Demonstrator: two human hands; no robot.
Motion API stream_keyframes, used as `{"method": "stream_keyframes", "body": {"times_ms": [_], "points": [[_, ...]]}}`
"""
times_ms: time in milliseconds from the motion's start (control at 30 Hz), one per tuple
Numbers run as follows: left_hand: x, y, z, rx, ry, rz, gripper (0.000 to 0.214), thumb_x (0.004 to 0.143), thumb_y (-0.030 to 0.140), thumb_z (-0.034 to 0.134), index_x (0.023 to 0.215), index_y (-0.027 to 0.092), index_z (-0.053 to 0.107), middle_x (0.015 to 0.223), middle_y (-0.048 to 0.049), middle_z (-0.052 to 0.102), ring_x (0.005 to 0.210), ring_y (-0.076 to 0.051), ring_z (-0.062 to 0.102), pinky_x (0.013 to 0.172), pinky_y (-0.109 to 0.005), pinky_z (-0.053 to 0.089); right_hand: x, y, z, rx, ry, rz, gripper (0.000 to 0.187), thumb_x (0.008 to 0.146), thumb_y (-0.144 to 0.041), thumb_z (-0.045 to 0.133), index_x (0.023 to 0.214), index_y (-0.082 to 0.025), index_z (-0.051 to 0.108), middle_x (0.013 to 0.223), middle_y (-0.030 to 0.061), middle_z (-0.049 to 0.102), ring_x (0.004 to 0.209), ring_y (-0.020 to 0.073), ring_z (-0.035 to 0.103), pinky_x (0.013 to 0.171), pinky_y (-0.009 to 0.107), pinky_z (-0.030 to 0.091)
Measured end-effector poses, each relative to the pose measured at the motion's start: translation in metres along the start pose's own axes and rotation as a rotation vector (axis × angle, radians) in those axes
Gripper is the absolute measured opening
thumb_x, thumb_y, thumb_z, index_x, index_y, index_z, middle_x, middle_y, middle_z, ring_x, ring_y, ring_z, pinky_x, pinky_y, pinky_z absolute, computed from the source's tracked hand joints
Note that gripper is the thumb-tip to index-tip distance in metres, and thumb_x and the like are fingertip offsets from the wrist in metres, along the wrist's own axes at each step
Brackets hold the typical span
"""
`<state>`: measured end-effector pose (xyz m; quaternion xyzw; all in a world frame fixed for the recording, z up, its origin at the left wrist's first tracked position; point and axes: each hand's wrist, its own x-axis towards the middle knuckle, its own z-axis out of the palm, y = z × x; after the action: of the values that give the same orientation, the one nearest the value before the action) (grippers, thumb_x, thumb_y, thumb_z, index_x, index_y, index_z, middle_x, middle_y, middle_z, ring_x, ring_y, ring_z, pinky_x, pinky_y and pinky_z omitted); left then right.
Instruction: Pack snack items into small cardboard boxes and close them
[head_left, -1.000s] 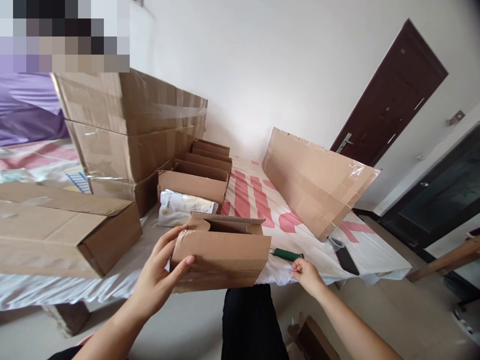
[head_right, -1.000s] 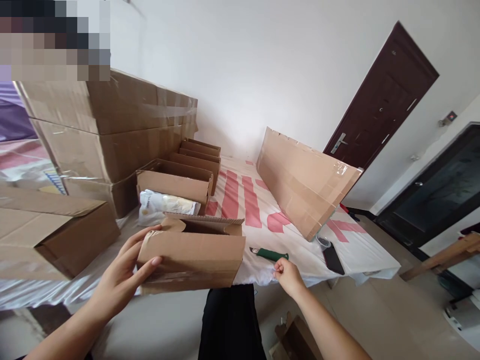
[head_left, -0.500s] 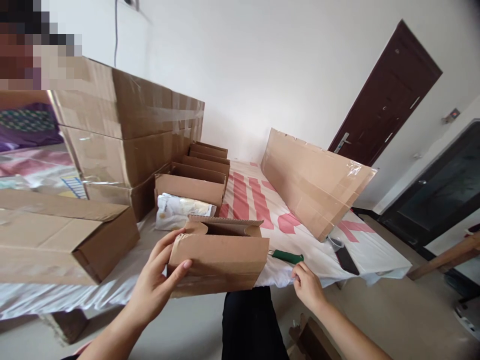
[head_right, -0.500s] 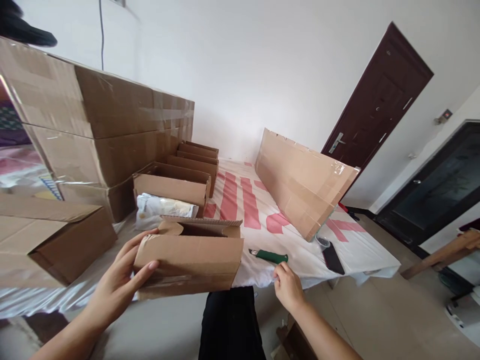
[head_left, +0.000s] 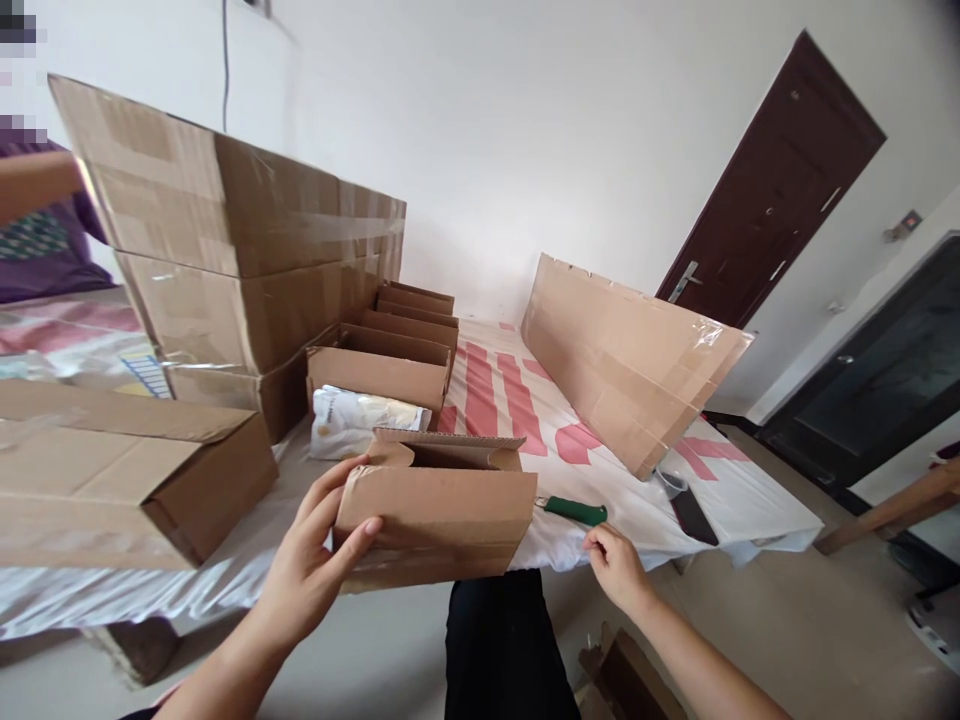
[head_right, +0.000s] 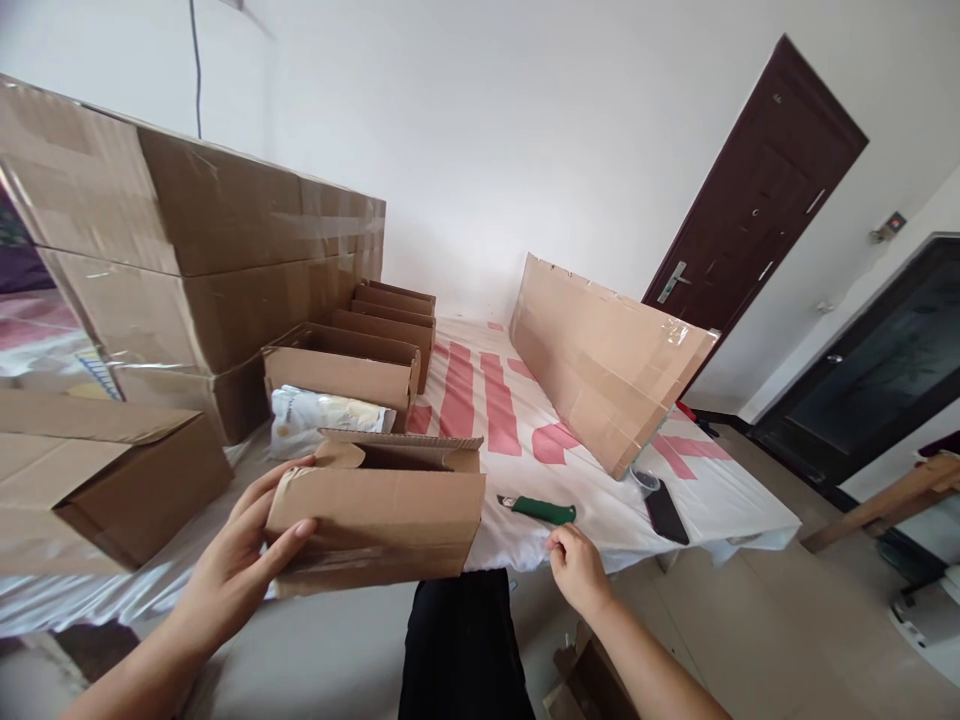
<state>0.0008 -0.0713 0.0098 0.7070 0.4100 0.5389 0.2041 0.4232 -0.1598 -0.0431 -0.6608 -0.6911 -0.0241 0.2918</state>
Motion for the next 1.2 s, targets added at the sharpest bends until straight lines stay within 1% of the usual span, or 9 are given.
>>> {"method": "stream_keyframes", "body": {"times_ms": [200,400,533,667,833,900,1000,1067,1200], "points": [[-0.001,-0.002,0.0,0.006,-0.011,0.007,0.042,0.087,0.05,0.052,0.119,0.026,0.059,0.143,-0.0095,0.049,0.133,-0.038,0.046,0.11,-0.059,0.039,-0.002,-0.001,-0.001,0.05,-0.014,0.025,0.022,0.076,-0.012,0.04,0.072,-0.021,0.06,0.074,0.0049,0.066,0.074,0.0207,0.065,0.071,0.031,0.05],[-0.001,-0.003,0.001,0.01,-0.013,0.004,0.042,0.087,0.049,0.052,0.121,0.026,0.058,0.144,-0.009,0.048,0.133,-0.037,0.046,0.112,-0.056,0.038,-0.001,-0.004,-0.005,0.093,-0.048,0.035,0.024,0.082,-0.017,0.042,0.073,-0.02,0.064,0.073,0.0048,0.067,0.068,0.0189,0.065,0.061,0.027,0.05],[0.0,0.001,0.0,0.006,-0.006,-0.004,0.042,0.086,0.051,0.052,0.119,0.025,0.059,0.142,-0.0092,0.05,0.133,-0.037,0.047,0.112,-0.055,0.039,-0.001,-0.005,-0.007,0.097,-0.023,0.019,0.019,0.081,-0.02,0.047,0.078,-0.019,0.066,0.086,0.0086,0.067,0.075,0.0198,0.065,0.067,0.029,0.052],[-0.001,0.001,0.0,-0.005,-0.007,-0.01,0.041,0.086,0.05,0.053,0.118,0.026,0.06,0.143,-0.0088,0.05,0.133,-0.037,0.047,0.112,-0.055,0.038,-0.001,-0.004,-0.007,0.097,-0.005,0.012,0.024,0.082,-0.016,0.045,0.081,-0.02,0.069,0.083,0.0071,0.068,0.078,0.0207,0.066,0.071,0.032,0.053],[-0.001,0.0,0.0,-0.01,-0.001,-0.008,0.04,0.086,0.049,0.054,0.12,0.028,0.06,0.143,-0.0082,0.05,0.133,-0.037,0.046,0.113,-0.055,0.038,-0.002,-0.003,-0.004,0.087,0.004,0.003,0.027,0.082,-0.013,0.043,0.082,-0.021,0.068,0.083,0.0055,0.07,0.08,0.0196,0.067,0.073,0.03,0.054],[-0.001,0.001,0.0,-0.009,0.002,-0.007,0.04,0.085,0.048,0.055,0.119,0.027,0.06,0.142,-0.0089,0.051,0.132,-0.037,0.048,0.112,-0.054,0.039,-0.002,-0.002,-0.001,0.075,0.009,0.01,0.027,0.082,-0.014,0.043,0.092,-0.021,0.067,0.082,0.0043,0.07,0.077,0.0185,0.068,0.071,0.029,0.054],[-0.001,0.0,0.0,-0.011,0.001,-0.003,0.04,0.086,0.047,0.054,0.12,0.027,0.06,0.142,-0.0089,0.051,0.132,-0.036,0.048,0.113,-0.053,0.039,-0.003,0.001,0.003,0.049,0.016,0.032,0.034,0.08,-0.013,0.046,0.109,-0.02,0.061,0.075,0.0007,0.069,0.065,0.016,0.067,0.065,0.026,0.054],[-0.002,-0.002,0.001,-0.013,-0.011,-0.002,0.041,0.087,0.048,0.053,0.122,0.027,0.058,0.144,-0.008,0.048,0.134,-0.036,0.045,0.114,-0.053,0.037,-0.003,0.003,0.005,0.024,0.022,0.041,0.029,0.079,-0.013,0.047,0.105,-0.02,0.06,0.073,0.0001,0.069,0.061,0.0155,0.067,0.062,0.025,0.053],[-0.004,-0.008,0.001,-0.02,-0.038,-0.005,0.041,0.089,0.048,0.052,0.125,0.029,0.056,0.147,-0.0058,0.043,0.137,-0.035,0.041,0.115,-0.052,0.034,-0.003,0.003,0.002,-0.047,0.026,0.015,0.016,0.08,-0.014,0.05,0.087,-0.022,0.062,0.077,0.0025,0.071,0.067,0.0175,0.067,0.066,0.027,0.053]]}}
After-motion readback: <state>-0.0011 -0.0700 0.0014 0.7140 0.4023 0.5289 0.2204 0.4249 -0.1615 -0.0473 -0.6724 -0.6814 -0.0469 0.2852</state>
